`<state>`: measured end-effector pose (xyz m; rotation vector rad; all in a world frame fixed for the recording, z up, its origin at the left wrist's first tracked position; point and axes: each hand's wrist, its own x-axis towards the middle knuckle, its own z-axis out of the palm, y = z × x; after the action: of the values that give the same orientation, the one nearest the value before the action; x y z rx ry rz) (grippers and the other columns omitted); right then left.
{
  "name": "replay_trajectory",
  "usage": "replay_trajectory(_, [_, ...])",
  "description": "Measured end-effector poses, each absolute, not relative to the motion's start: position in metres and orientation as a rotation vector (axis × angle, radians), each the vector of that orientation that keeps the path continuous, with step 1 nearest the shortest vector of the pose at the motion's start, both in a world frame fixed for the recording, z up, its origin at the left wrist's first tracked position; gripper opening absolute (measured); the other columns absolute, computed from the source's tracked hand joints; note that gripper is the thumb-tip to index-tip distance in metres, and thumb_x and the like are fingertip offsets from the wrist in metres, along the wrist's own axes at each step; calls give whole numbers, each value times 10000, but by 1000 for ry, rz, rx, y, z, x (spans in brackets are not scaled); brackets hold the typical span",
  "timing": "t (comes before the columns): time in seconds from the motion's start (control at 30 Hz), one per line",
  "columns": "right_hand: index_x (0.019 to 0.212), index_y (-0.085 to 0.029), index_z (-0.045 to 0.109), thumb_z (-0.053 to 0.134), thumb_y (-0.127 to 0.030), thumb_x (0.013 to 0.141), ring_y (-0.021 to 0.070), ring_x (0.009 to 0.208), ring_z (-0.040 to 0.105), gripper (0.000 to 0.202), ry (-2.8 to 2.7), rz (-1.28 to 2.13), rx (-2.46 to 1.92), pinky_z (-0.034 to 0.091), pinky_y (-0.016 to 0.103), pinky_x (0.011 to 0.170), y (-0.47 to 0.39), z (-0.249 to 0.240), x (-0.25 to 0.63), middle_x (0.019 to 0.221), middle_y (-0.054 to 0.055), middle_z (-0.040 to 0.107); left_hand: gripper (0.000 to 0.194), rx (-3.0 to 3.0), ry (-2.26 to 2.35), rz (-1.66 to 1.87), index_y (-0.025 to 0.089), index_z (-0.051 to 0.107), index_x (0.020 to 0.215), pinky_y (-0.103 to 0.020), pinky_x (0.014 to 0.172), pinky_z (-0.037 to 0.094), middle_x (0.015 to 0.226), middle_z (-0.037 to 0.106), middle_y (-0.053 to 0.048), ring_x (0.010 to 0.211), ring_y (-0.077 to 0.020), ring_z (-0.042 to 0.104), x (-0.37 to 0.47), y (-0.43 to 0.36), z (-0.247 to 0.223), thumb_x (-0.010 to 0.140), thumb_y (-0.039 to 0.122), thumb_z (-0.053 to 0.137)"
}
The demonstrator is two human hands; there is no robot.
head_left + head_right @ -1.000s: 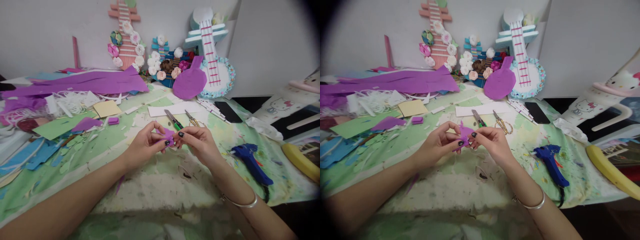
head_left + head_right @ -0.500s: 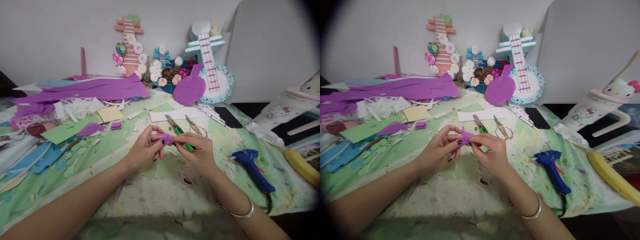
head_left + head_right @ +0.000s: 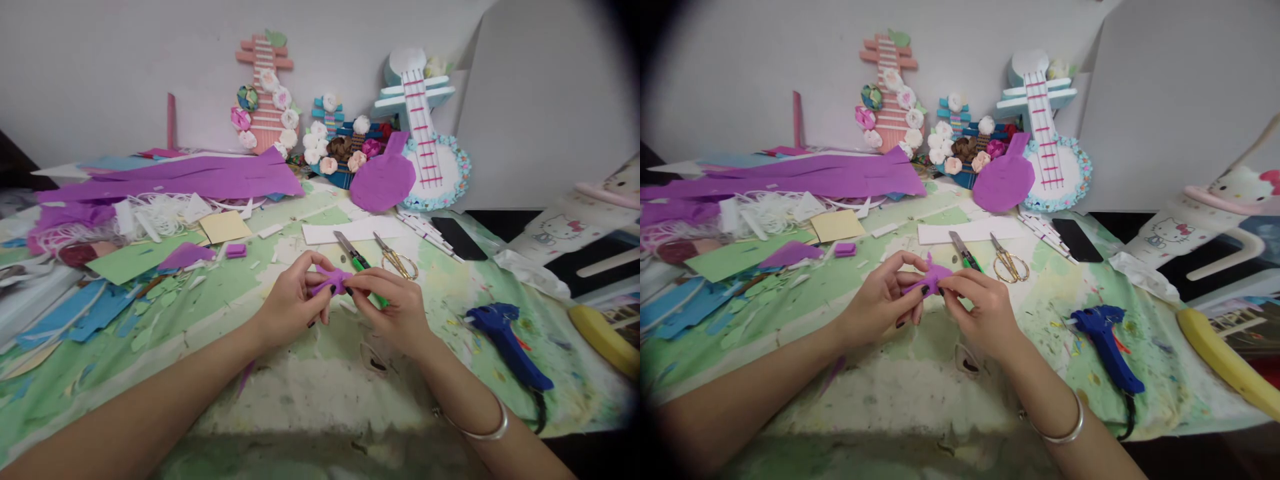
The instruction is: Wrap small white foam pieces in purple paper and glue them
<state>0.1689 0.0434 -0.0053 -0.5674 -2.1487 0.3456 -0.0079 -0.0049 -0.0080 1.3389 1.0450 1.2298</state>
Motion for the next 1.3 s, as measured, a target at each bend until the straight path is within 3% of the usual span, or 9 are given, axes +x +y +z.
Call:
replay_trajectory(0.33, [928, -190, 682, 532, -108, 849, 109, 661, 605, 189, -2197, 263, -531, 476, 221, 595, 44, -10, 169, 782, 46, 672, 158, 1443, 1096, 1206, 229, 407, 971, -140, 346, 380, 536, 595, 71, 326, -54, 468, -7, -11, -8, 869, 237, 528])
replay_trajectory(0.67, [931, -180, 662, 524, -99, 857, 116, 704, 596, 176, -2257, 107, -495, 475, 220, 614, 42, -9, 169, 797, 53, 659, 204, 1494, 1114, 1188, 230, 416, 993, -169, 366, 450, 609, 641, 40, 417, -111, 592, -8, -9, -14, 842, 247, 553])
replay_trajectory(0.83, [867, -179, 635, 554, -57, 807, 100, 551, 517, 158, -1976, 142, -494, 424, 234, 533, 35, -1, 172, 648, 1, 576, 243, 1415, 1184, 1237, 206, 432, 1035, -191, 405, 467, 635, 656, 25, 444, -113, 595, -7, -3, -12, 825, 219, 554])
replay_trajectory(0.93, [805, -182, 570, 515, -126, 853, 99, 519, 482, 91, -1812, 341, -636, 394, 246, 516, 33, -2, 178, 620, -12, 535, 298, 1359, 1174, 1245, 171, 477, 1099, -210, 434, 483, 672, 668, -9, 514, -142, 641, -7, -2, -9, 820, 234, 561])
replay_trajectory(1.03, [709, -199, 463, 422, -227, 922, 96, 473, 391, 219, -1730, 538, -771, 326, 255, 480, 36, -9, 181, 552, -34, 446, 315, 1344, 1144, 1242, 137, 543, 1100, -233, 479, 514, 713, 678, -43, 586, -169, 676, -7, -3, -7, 815, 265, 578])
replay_trajectory(1.2, [676, -207, 390, 375, -306, 962, 85, 444, 338, 303, -1644, 528, -757, 263, 258, 450, 38, -14, 177, 526, -46, 395, 283, 1300, 1118, 1207, 162, 577, 1051, -260, 579, 557, 940, 702, -79, 725, -201, 716, -9, -3, -6, 799, 285, 615])
replay_trajectory(1.3, [670, -211, 374, 382, -331, 968, 74, 408, 352, 321, -1465, 461, -642, 252, 244, 413, 36, -8, 175, 502, -63, 355, 252, 1269, 1129, 1206, 183, 578, 1030, -251, 633, 546, 972, 706, -66, 768, -195, 717, -11, -1, -8, 802, 281, 618])
